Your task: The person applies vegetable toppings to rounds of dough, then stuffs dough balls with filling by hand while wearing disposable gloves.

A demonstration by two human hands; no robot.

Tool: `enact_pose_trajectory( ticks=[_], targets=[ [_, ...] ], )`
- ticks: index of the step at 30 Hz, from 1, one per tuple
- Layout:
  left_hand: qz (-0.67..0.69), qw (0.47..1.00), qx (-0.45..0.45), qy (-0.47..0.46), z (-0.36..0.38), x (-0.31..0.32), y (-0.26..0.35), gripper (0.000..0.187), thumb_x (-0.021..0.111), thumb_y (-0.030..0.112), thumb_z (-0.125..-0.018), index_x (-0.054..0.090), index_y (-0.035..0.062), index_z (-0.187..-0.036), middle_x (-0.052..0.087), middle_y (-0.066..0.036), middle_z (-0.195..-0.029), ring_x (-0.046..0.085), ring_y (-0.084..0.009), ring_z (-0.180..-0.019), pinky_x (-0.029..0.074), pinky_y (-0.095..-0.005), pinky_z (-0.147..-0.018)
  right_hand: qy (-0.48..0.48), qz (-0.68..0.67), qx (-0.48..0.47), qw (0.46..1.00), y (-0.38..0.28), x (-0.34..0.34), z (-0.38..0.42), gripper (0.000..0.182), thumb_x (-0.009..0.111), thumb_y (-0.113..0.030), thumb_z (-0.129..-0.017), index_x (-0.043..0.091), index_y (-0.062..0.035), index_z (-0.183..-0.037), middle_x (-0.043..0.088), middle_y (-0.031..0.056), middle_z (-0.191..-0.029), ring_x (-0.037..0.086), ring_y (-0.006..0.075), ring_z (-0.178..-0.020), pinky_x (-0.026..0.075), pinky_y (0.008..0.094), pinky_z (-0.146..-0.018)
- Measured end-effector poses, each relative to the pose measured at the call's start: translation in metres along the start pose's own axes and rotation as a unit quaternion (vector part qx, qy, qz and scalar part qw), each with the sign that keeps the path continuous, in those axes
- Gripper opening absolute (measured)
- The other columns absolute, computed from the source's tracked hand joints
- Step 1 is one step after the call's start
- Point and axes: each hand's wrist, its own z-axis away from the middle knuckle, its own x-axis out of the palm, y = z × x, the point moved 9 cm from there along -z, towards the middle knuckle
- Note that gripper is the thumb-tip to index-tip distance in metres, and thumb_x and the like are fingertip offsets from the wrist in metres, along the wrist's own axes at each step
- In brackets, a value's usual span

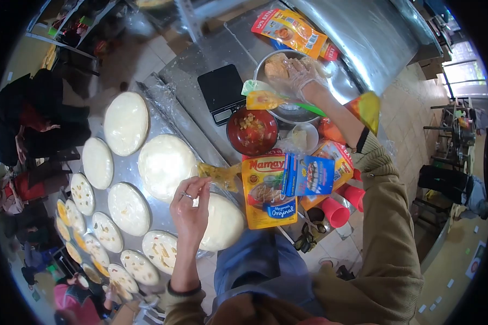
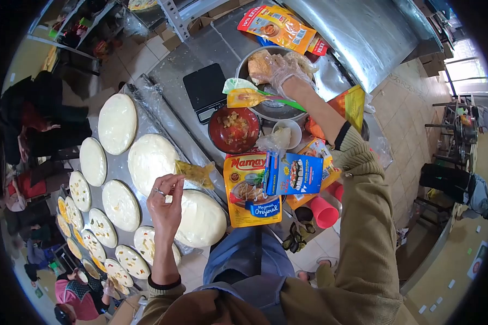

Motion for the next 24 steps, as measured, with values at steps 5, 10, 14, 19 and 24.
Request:
enact_pose_trajectory(
  ticks=[5,10,14,19,24],
  targets=[
    [0.008,1.000,-0.023,0.018,0.003,-0.008,-0.006,0.012,0.066,0.003,-0.083,0.070,0.0037,-0.095,0.064,-0.008,-0.089,0.060,-0.0175,-0.068,0.049,-0.0287,-0.064,-0.009,-0.055,-0.007,0.998,-0.003,-0.011,0.007,0.051,0.053,-0.025,-0.091,0.042,-0.0472,-0.136,0.018,0.0133,-0.155,0.019,0.0332,-0.142,0.020,0.0570,-0.112],
    [0.015,0.999,-0.028,0.031,0.007,-0.015,-0.009,0.012,0.066,0.003,-0.084,0.070,0.0037,-0.095,0.064,-0.008,-0.089,0.059,-0.0170,-0.068,0.048,-0.0288,-0.063,0.046,-0.062,-0.008,0.997,0.011,0.013,-0.009,0.053,0.058,-0.015,-0.085,0.052,-0.0432,-0.129,0.023,0.0145,-0.152,0.023,0.0313,-0.141,0.025,0.0485,-0.112],
    [0.018,0.999,-0.035,0.032,0.011,-0.018,-0.013,0.011,0.066,0.004,-0.085,0.070,0.0038,-0.095,0.065,-0.008,-0.090,0.060,-0.0166,-0.069,0.049,-0.0285,-0.063,0.098,-0.138,-0.019,0.985,0.022,0.010,-0.002,0.043,0.054,-0.009,-0.080,0.064,-0.0320,-0.116,0.040,0.0188,-0.140,0.036,0.0323,-0.133,0.033,0.0420,-0.108],
    [0.027,0.998,-0.034,0.039,0.015,-0.023,-0.012,0.012,0.065,0.003,-0.085,0.070,0.0037,-0.096,0.065,-0.008,-0.090,0.061,-0.0163,-0.070,0.049,-0.0278,-0.062,0.044,-0.217,0.020,0.975,0.032,0.044,-0.001,0.038,0.050,-0.010,-0.078,0.065,-0.0159,-0.113,0.057,0.0240,-0.120,0.049,0.0395,-0.119,0.039,0.0472,-0.102],
    [0.027,0.998,-0.034,0.043,0.019,-0.027,-0.012,0.011,0.065,0.002,-0.085,0.070,0.0037,-0.095,0.065,-0.008,-0.089,0.061,-0.0161,-0.070,0.049,-0.0276,-0.062,-0.012,-0.073,0.057,0.996,0.000,0.023,0.048,0.044,0.049,-0.016,-0.082,0.058,-0.0071,-0.124,0.053,0.0240,-0.129,0.041,0.0441,-0.127,0.032,0.0596,-0.103]
  ],
)
